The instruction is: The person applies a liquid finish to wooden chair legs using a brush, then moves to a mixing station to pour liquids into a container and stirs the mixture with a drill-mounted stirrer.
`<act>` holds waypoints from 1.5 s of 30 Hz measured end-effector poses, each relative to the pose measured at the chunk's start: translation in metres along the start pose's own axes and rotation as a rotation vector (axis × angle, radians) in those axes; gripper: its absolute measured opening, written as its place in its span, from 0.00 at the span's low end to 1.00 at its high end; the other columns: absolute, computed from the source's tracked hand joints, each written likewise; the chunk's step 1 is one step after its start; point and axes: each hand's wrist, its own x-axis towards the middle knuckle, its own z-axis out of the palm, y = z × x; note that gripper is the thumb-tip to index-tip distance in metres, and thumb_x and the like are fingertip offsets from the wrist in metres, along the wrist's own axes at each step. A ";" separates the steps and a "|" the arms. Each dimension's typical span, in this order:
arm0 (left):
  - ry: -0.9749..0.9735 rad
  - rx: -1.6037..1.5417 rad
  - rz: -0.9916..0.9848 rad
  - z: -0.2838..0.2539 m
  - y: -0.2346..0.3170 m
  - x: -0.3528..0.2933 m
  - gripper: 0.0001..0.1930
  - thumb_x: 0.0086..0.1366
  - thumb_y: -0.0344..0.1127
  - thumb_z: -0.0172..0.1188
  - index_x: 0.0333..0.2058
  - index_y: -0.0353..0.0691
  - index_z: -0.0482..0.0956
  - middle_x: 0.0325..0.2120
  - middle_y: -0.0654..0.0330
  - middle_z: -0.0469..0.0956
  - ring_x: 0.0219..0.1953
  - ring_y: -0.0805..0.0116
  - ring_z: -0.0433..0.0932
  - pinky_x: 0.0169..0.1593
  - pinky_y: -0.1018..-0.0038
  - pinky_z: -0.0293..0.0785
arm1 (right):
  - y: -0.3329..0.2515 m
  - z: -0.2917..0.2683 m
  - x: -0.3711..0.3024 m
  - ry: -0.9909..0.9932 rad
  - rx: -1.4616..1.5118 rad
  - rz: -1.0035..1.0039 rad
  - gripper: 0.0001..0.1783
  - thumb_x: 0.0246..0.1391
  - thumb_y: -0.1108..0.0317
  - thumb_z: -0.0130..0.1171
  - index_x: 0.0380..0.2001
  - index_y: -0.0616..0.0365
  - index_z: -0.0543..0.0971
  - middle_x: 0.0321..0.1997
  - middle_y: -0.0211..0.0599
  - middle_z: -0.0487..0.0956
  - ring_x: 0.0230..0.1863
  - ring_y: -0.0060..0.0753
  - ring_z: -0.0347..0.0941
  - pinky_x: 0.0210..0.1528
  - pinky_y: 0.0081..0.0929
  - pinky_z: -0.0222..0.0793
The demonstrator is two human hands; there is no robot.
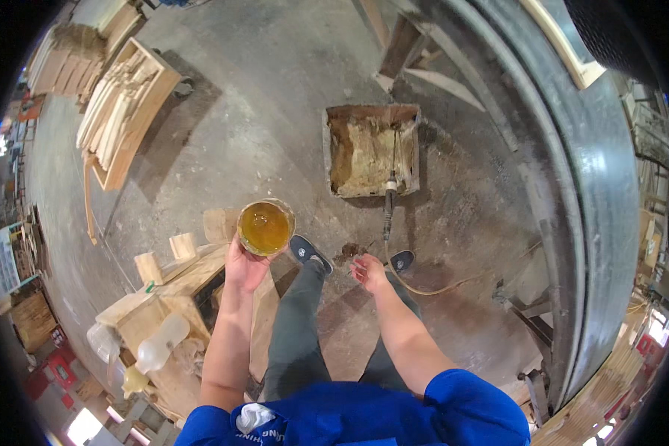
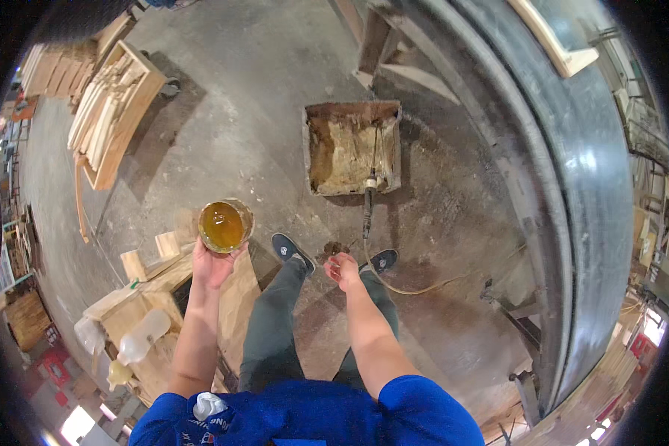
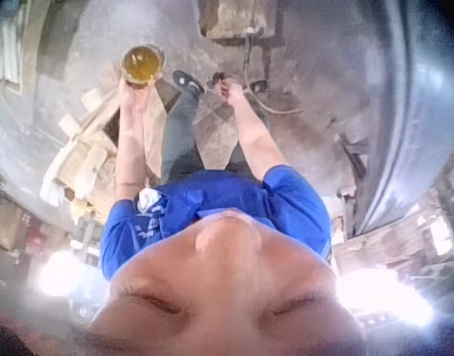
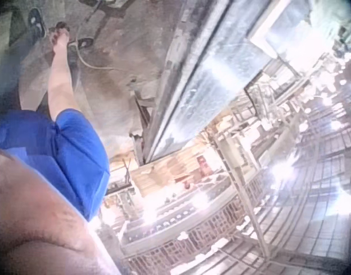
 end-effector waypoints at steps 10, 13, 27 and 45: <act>-0.166 -0.040 -0.180 -0.067 -0.107 0.141 0.22 0.66 0.46 0.37 0.53 0.38 0.64 0.50 0.52 0.69 0.50 0.55 0.71 0.47 0.53 0.72 | -0.009 -0.055 0.169 0.091 0.948 -0.408 0.19 0.53 0.68 0.52 0.49 0.52 0.65 0.42 0.32 0.71 0.46 0.41 0.71 0.44 0.37 0.69; -0.024 0.007 -0.139 -0.087 -0.119 0.145 0.23 0.66 0.46 0.37 0.53 0.38 0.64 0.50 0.52 0.69 0.50 0.55 0.71 0.48 0.53 0.71 | -0.033 -0.060 0.146 0.022 0.730 -0.738 0.25 0.52 0.71 0.53 0.53 0.49 0.62 0.39 0.33 0.72 0.43 0.37 0.71 0.42 0.36 0.69; -0.026 0.007 0.007 -0.097 -0.131 0.211 0.23 0.67 0.47 0.34 0.53 0.39 0.64 0.51 0.53 0.68 0.50 0.53 0.70 0.50 0.52 0.69 | -0.371 0.079 0.107 0.134 -0.548 -2.061 0.15 0.46 0.70 0.62 0.39 0.60 0.74 0.39 0.26 0.73 0.40 0.23 0.67 0.42 0.23 0.64; -0.283 0.083 0.198 -0.034 -0.154 0.318 0.21 0.66 0.46 0.33 0.50 0.41 0.66 0.48 0.56 0.71 0.47 0.58 0.72 0.47 0.61 0.71 | -0.335 0.064 0.180 -0.302 -0.450 -1.629 0.21 0.46 0.70 0.60 0.46 0.59 0.71 0.37 0.28 0.72 0.40 0.22 0.68 0.42 0.26 0.65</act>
